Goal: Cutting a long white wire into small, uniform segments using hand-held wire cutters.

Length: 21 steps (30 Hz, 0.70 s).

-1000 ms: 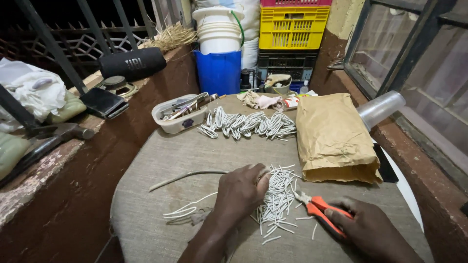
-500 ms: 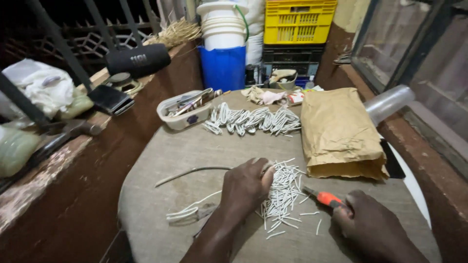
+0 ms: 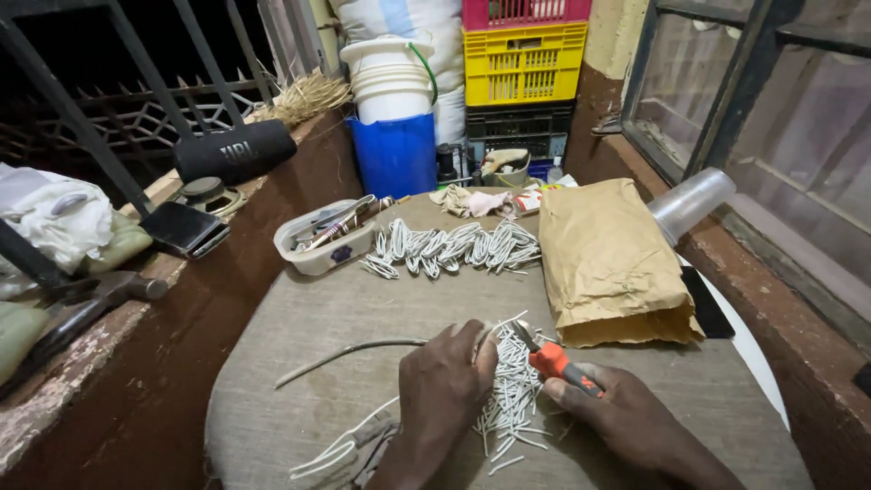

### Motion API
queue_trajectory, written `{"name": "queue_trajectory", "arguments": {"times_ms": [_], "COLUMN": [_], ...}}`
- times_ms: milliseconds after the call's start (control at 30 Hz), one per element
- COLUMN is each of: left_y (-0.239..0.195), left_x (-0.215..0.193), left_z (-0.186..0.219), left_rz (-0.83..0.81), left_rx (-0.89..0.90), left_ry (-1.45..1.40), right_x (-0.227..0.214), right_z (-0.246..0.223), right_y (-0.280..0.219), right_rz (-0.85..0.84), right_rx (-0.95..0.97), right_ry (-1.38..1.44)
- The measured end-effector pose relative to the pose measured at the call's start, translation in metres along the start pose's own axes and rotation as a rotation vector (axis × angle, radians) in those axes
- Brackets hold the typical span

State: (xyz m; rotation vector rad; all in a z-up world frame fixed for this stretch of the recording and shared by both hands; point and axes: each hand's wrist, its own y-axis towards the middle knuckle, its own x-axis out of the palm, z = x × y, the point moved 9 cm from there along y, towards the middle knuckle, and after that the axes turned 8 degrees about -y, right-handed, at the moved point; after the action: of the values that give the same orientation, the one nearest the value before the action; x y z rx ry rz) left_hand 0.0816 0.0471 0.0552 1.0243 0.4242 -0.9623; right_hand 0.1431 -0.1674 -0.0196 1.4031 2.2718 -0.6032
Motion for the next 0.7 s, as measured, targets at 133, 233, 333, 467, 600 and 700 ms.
{"name": "queue_trajectory", "arguments": {"times_ms": [133, 233, 333, 467, 600, 700], "left_y": [0.001, -0.001, -0.009, -0.006, -0.006, -0.005], "left_x": [-0.007, -0.005, -0.012, 0.0, -0.005, -0.008], "left_z": [0.003, 0.0, 0.012, 0.01, 0.013, 0.015], "left_rz": [0.031, 0.043, 0.185, 0.044, -0.01, 0.022], "left_rx": [-0.018, -0.045, 0.093, 0.025, -0.031, 0.017], "left_ry": [-0.017, 0.001, -0.012, -0.016, -0.053, -0.046], "right_x": [0.003, 0.003, 0.005, 0.007, 0.012, 0.01], "right_z": [-0.025, -0.032, -0.035, -0.039, -0.039, -0.035], "right_y": [-0.015, -0.019, -0.02, -0.013, -0.009, -0.005], "right_rz": [0.076, 0.12, 0.129, 0.156, 0.172, 0.172], "right_rx": [0.12, 0.145, 0.142, 0.071, -0.04, 0.083], "right_ry": [0.096, 0.037, -0.089, -0.184, -0.201, -0.299]}}
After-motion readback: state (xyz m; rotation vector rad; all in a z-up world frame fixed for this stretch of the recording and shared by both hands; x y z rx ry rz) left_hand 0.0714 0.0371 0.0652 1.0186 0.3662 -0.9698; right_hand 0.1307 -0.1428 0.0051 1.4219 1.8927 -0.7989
